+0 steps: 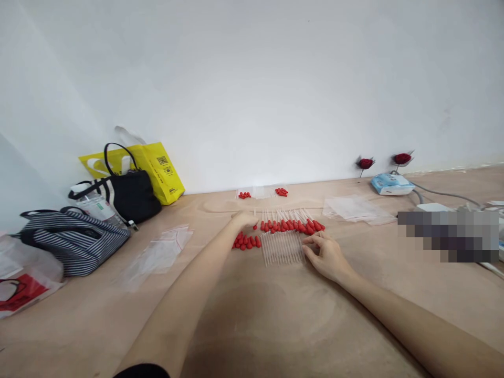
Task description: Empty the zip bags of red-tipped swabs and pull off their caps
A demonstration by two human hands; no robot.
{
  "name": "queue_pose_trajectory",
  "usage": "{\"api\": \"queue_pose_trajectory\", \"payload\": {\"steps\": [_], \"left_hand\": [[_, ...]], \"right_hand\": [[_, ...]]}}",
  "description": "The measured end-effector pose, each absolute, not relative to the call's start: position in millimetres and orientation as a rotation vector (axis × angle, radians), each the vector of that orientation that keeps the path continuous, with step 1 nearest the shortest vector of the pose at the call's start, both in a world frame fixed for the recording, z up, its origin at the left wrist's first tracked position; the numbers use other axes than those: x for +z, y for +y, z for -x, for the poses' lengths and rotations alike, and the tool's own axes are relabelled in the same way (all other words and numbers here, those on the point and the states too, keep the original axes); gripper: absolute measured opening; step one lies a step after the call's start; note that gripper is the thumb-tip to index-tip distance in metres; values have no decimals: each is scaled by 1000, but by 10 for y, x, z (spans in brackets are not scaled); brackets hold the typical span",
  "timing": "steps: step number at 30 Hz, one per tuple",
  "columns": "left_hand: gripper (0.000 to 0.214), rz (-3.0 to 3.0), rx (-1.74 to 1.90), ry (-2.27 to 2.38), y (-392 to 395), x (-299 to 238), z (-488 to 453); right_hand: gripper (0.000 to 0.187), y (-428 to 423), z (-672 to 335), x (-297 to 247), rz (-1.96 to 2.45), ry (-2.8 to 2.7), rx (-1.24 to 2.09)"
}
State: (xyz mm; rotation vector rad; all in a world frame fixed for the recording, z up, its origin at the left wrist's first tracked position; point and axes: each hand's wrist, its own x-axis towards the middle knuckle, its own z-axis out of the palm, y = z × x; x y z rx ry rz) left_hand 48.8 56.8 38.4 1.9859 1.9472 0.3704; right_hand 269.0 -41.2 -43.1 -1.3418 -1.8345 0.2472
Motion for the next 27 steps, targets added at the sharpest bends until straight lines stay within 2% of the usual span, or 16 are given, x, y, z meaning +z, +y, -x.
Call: {"api": "queue_pose_trajectory", "payload": {"steps": [6,10,15,17,21,27], "left_hand": [[15,-2226,523,1867,19,601,-280],[12,-2489,665,1555,-404,356,-313],[16,-2861,857,1338,-577,-41,-397],[17,-2929,924,1258,-589,-125,-416],[13,-2945,1010,1191,-624,-182,-434],[16,-2907,1059,1206,-642,-185,-442]], "right_hand": [[21,-451,-2695,-319,1153,-1813,220],[27,-474,-2661,-255,1054,-1751,48],[39,-523,-2620,-242,1005,-1892,-115],[37,-544,-2591,-234,974,-2015,-190],[21,-575,-2522,-214,912,-2193,-288],[24,-578,-2489,-241,876,-2258,-323]]}}
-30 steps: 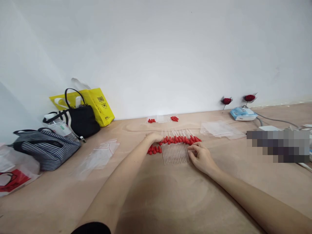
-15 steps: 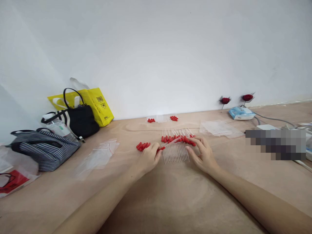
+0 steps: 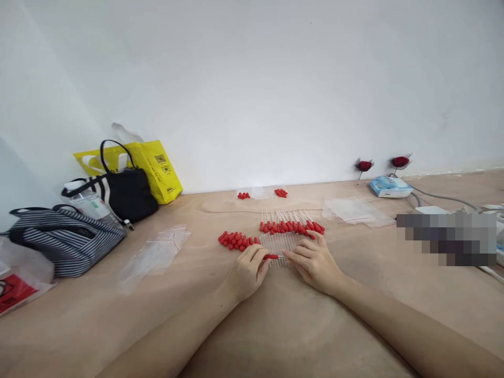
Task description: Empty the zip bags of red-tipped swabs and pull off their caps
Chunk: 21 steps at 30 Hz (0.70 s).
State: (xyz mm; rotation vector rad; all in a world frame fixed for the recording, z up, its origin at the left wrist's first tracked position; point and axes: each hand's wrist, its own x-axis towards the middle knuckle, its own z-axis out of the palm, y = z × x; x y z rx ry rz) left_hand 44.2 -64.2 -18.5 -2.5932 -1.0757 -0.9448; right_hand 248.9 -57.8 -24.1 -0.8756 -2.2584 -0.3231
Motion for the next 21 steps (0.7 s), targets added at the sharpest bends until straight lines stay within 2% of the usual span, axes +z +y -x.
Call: {"api": "queue_pose_trajectory", "payload": {"steps": [3,7,12,21], "left_hand": [[23,2564,-881,-1054,-617,-174,-438],[16,2559,-917,-976,-598,-162,-451],[16,2535,-995,-886,-609,-169,-496],[15,2496,-911,-907,-622,-189,-480]], "right_hand": [[27,-582,-2485,-252,833,-2267,-303],[24,-584,-2450,-260,802,-2247,-282],[16,-573,-2404,-274,743,-2153,-297],[14,-612,-2439,-237,689,-2134,-300]]}}
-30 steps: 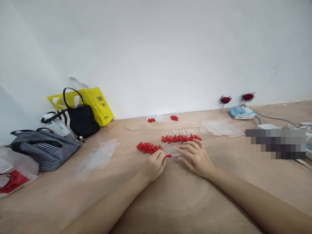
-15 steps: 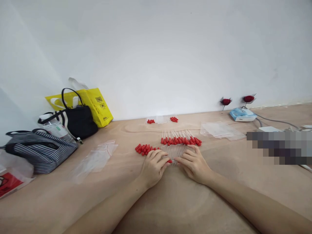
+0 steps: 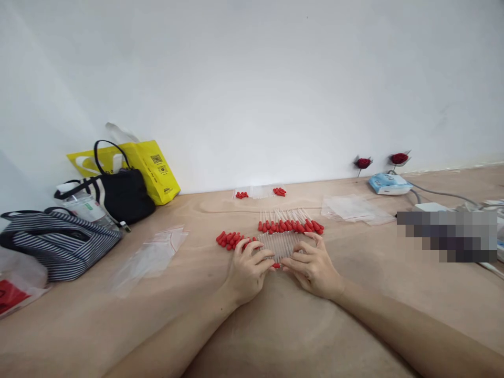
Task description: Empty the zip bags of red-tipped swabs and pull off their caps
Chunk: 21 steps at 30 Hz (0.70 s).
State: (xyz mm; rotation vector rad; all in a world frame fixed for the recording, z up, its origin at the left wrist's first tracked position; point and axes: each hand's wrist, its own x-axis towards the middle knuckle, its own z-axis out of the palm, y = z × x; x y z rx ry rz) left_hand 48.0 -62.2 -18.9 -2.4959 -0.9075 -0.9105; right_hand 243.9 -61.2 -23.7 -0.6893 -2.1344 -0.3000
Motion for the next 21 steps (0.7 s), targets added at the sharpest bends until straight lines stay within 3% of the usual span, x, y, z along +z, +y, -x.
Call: {"api": "queue_pose_trajectory", "payload": {"steps": [21], "left_hand": [[14,2586,-879,-926,-646,-161,-487]], "right_hand": [[14,-627,-2452,-250,635,-2072,-303]]}}
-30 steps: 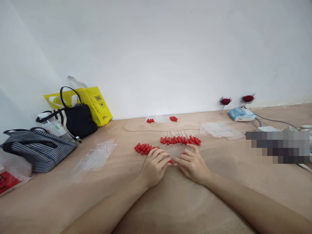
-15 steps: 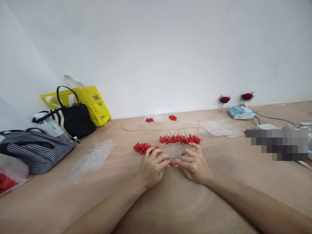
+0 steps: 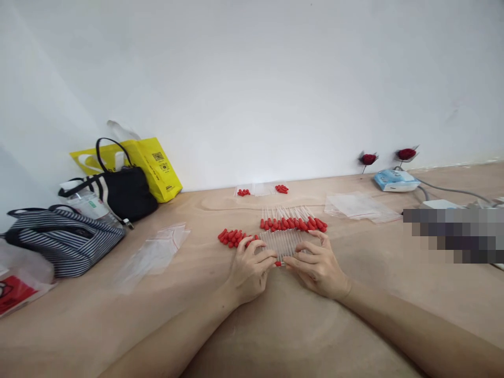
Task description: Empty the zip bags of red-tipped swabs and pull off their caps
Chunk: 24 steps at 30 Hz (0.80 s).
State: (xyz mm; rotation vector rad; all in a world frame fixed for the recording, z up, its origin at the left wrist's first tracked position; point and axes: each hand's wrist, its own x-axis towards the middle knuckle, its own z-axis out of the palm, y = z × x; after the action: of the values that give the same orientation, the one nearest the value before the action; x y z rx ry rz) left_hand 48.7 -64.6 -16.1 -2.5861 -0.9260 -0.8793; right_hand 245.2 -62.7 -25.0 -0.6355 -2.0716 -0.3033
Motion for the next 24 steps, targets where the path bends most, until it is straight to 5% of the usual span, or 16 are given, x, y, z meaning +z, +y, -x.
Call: {"api": "queue_pose_trajectory", "payload": {"steps": [15,24], "left_hand": [[17,2567,-873,-939,-654,-135,-478],[18,2513,-1142,-1073,-633,-144,-393]], "right_hand": [[22,-622,-2512,-247,564,-2088,-383],[19,-462,-2790,-260,1058,-2073,-154]]}}
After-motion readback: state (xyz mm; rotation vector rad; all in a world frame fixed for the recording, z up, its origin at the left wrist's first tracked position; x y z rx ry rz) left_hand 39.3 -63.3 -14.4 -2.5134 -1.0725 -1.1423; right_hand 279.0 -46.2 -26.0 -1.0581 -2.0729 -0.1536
